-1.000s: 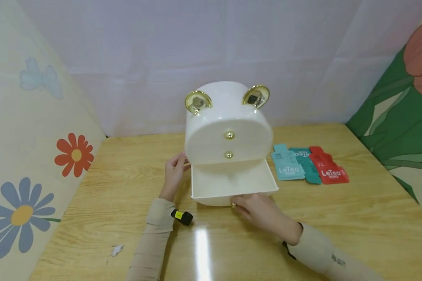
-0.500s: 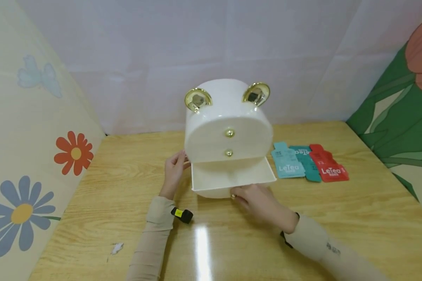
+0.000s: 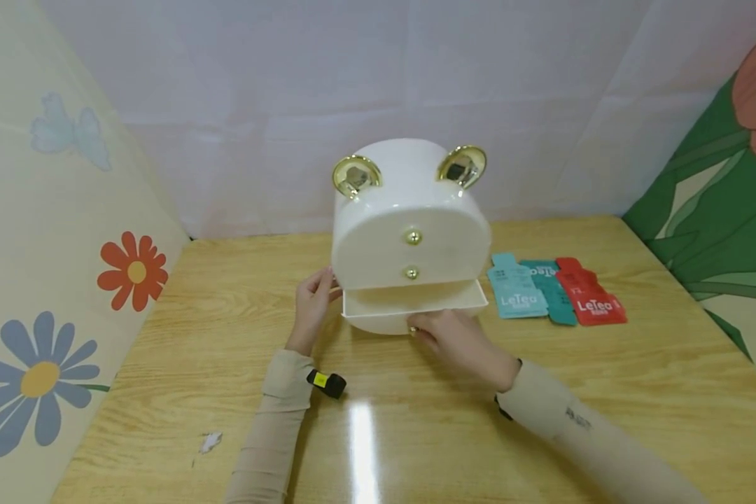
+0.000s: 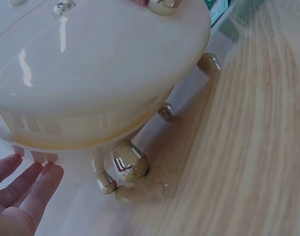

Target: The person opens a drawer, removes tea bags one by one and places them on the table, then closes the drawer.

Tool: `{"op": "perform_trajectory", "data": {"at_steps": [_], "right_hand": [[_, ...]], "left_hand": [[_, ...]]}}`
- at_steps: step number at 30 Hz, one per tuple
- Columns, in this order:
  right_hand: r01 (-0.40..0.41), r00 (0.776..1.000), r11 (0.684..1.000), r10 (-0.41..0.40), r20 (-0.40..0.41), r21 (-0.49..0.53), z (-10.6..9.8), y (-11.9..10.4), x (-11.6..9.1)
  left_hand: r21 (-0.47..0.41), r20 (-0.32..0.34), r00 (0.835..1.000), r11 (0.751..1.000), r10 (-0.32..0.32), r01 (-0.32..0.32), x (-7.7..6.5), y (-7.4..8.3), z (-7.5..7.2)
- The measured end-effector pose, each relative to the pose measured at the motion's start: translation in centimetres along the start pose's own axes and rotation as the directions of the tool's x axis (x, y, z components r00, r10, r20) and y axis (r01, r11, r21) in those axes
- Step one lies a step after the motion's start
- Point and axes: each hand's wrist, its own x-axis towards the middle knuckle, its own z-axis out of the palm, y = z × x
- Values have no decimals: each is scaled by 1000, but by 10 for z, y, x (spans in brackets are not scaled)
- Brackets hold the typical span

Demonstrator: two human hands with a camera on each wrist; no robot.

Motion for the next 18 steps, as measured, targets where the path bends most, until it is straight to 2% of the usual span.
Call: {"op": "perform_trajectory", "data": {"at_steps": [5, 18], "right_hand": [[-21, 1000, 1000, 21, 15, 2, 1, 4, 6], [-19, 1000, 1000, 19, -12, 3, 5, 17, 20]], "left_hand": [[9, 1, 1000, 1000, -2, 2, 1, 0, 0], [-11, 4, 1000, 1000, 9, -9, 1, -1, -1]]}}
